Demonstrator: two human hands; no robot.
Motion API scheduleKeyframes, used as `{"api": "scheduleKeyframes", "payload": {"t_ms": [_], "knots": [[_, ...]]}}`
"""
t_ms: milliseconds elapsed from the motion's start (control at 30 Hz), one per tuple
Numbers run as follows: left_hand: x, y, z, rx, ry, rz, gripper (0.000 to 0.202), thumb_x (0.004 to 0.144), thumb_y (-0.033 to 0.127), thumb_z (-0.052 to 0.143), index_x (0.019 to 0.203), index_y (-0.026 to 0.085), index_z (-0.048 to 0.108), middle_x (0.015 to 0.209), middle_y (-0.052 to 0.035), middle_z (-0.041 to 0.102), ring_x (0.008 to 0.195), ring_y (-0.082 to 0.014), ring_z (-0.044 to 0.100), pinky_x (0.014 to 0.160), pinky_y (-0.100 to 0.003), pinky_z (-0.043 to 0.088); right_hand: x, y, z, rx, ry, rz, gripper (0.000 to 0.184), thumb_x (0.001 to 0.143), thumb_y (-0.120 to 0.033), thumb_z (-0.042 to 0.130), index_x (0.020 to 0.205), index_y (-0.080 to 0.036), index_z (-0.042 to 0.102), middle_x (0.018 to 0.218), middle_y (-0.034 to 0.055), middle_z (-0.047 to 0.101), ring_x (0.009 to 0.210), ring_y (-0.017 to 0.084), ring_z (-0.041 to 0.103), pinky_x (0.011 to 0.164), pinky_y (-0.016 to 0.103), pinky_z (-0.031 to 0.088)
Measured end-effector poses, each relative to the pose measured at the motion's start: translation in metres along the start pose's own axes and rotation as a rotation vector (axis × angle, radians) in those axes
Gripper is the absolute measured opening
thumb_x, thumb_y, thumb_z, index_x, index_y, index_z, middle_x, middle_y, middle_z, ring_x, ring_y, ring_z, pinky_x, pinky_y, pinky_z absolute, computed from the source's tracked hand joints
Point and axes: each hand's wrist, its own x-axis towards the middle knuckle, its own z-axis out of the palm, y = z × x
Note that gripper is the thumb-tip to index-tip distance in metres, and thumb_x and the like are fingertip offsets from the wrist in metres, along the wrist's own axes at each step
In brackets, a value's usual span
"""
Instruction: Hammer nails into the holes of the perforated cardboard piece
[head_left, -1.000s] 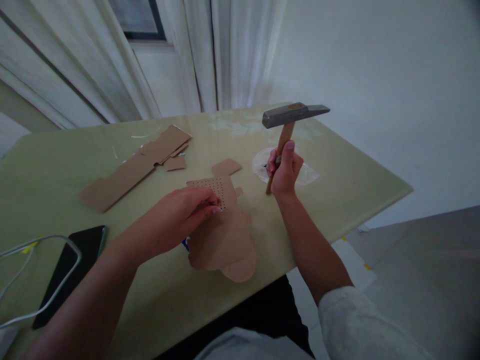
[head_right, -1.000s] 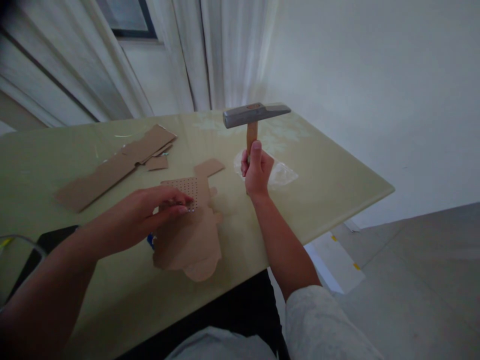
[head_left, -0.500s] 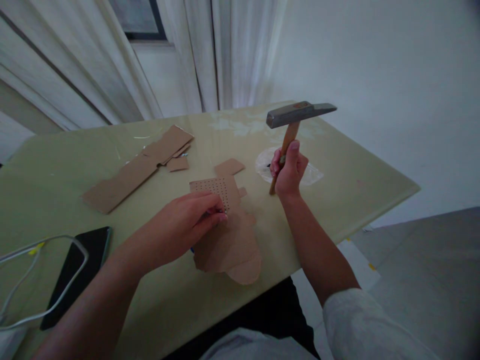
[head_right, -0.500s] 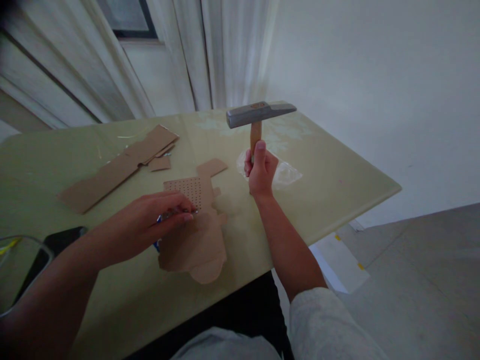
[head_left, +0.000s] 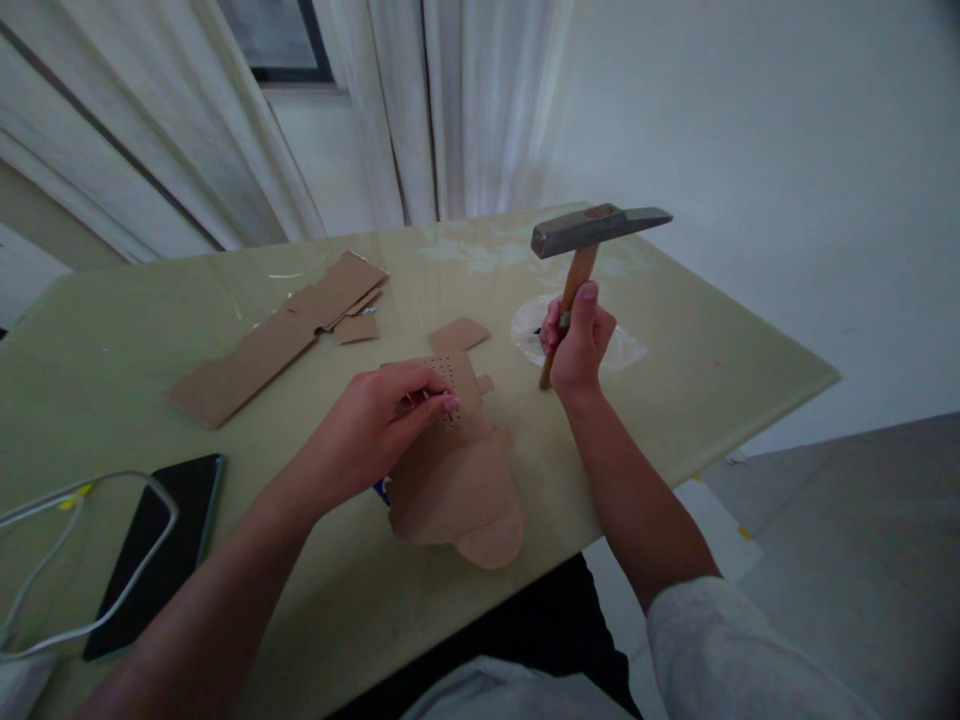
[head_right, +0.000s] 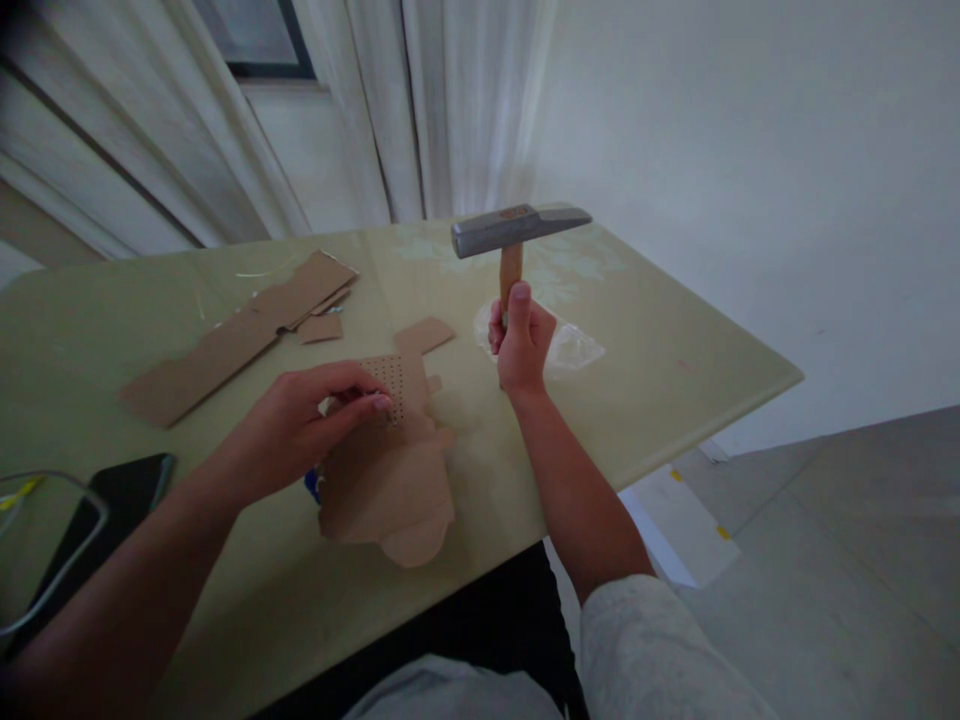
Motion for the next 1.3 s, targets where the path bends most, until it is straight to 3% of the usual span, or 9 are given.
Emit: {"api": "scheduleKeyframes", "payload": {"t_ms": [267,1300], "knots": [[0.003,-0.001,0.015,-0.041,0.039,0.082,0.022,0.106,0.034,0.068,0.093,0.022,0.080,0.088,-0.0011,0.079,0.079,-0.0167,0.068,0.072,-0.029,0.048,-0.001,-0.004,0.001,-0.001,0.008,0.005,0.075,0.096,-0.090,0.053,0.059,-0.025,0.052,0.046,-0.0066,0.037,0.036,0.008,0.035,0.036,0.024,0.025],[0.005,-0.002,0.009,0.013,0.005,0.132,0.021,0.105,0.030,0.069,0.092,0.023,0.083,0.091,-0.0021,0.080,0.086,-0.0184,0.071,0.079,-0.029,0.051,0.000,-0.001,0.001,-0.041,0.013,0.012,0.076,0.096,-0.092,0.050,0.059,-0.025,0.052,0.046,-0.0063,0.038,0.036,0.009,0.036,0.036,0.024,0.026]]}}
